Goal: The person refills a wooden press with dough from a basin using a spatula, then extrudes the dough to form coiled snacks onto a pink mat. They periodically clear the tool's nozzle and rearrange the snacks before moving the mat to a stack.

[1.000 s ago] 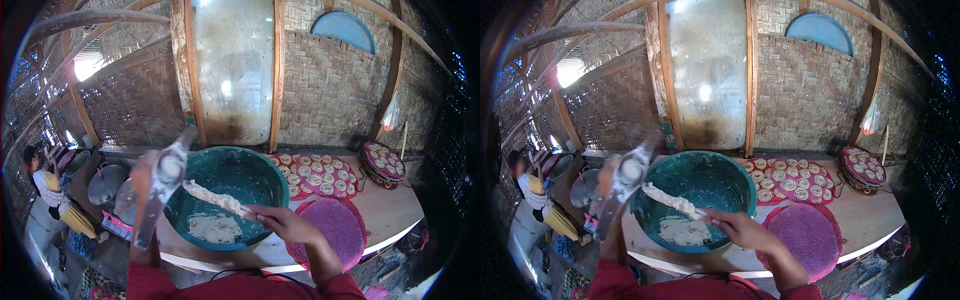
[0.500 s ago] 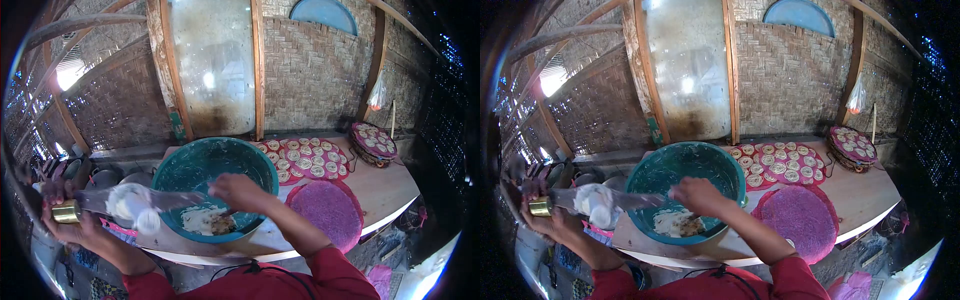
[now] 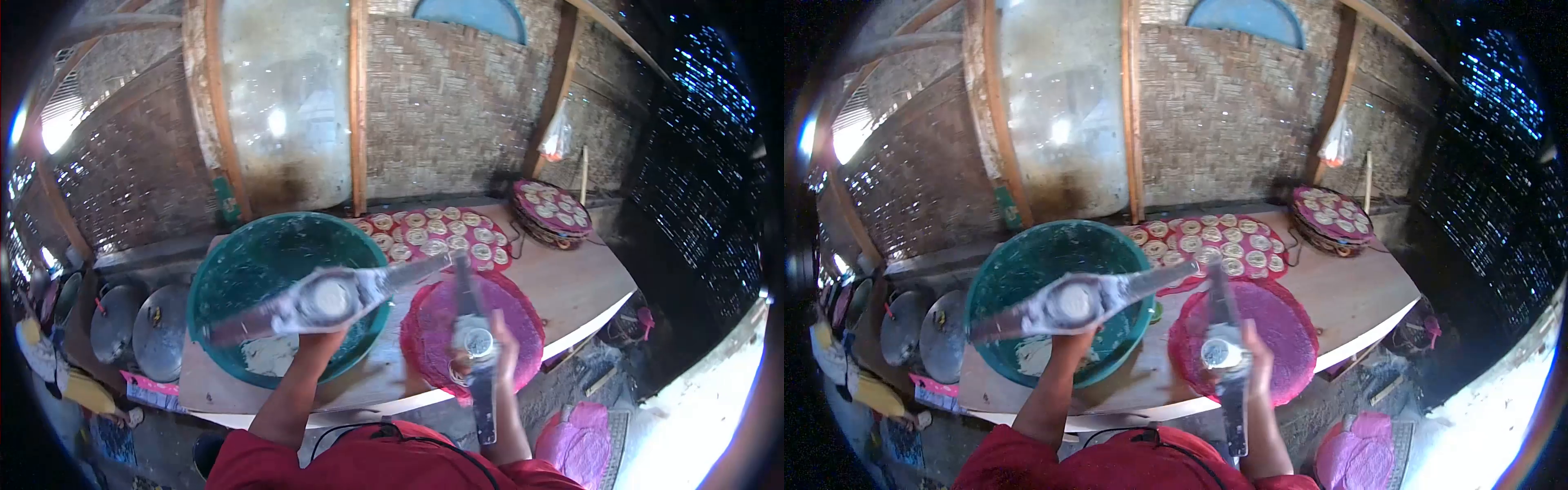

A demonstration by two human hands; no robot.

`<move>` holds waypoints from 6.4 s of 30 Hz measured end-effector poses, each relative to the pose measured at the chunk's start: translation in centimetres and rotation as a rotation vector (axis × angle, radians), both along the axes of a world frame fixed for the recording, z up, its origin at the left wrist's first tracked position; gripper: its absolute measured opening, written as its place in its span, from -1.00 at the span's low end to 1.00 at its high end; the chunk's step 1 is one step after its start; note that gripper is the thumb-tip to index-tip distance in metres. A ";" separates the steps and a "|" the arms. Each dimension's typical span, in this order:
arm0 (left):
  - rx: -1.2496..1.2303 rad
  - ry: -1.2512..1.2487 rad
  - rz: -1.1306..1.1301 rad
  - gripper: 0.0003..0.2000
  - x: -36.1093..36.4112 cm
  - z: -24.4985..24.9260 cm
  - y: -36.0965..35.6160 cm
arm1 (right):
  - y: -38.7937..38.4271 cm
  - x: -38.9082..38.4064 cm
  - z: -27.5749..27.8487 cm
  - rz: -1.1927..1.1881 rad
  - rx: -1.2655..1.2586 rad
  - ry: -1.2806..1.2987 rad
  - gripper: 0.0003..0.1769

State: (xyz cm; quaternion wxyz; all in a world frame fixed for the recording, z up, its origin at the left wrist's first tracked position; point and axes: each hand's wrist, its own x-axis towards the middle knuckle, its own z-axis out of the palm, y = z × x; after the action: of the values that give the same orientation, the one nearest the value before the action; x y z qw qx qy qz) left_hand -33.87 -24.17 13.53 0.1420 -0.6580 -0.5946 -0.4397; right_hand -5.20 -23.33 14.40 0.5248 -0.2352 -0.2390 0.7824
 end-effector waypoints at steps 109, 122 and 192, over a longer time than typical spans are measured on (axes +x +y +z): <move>-0.454 -2.166 -1.126 -0.52 26.3 -12.0 21.3 | 5.9 24.9 -5.5 0.603 -0.004 -0.868 -0.36; -0.476 -2.051 -1.183 -0.48 24.2 -8.5 18.9 | 6.0 24.0 -5.3 0.691 -0.109 -0.749 -0.29; -0.572 -2.290 -1.188 -0.46 33.0 -6.7 26.7 | 7.7 27.9 -4.8 0.435 -0.140 -0.993 -0.22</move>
State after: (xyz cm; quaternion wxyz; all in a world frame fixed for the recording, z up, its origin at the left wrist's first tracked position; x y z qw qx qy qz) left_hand -0.91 2.57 6.83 -0.7937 -0.0822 -0.0719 -0.5984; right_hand 22.70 -15.67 9.56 0.1581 -0.5558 -0.4483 0.6820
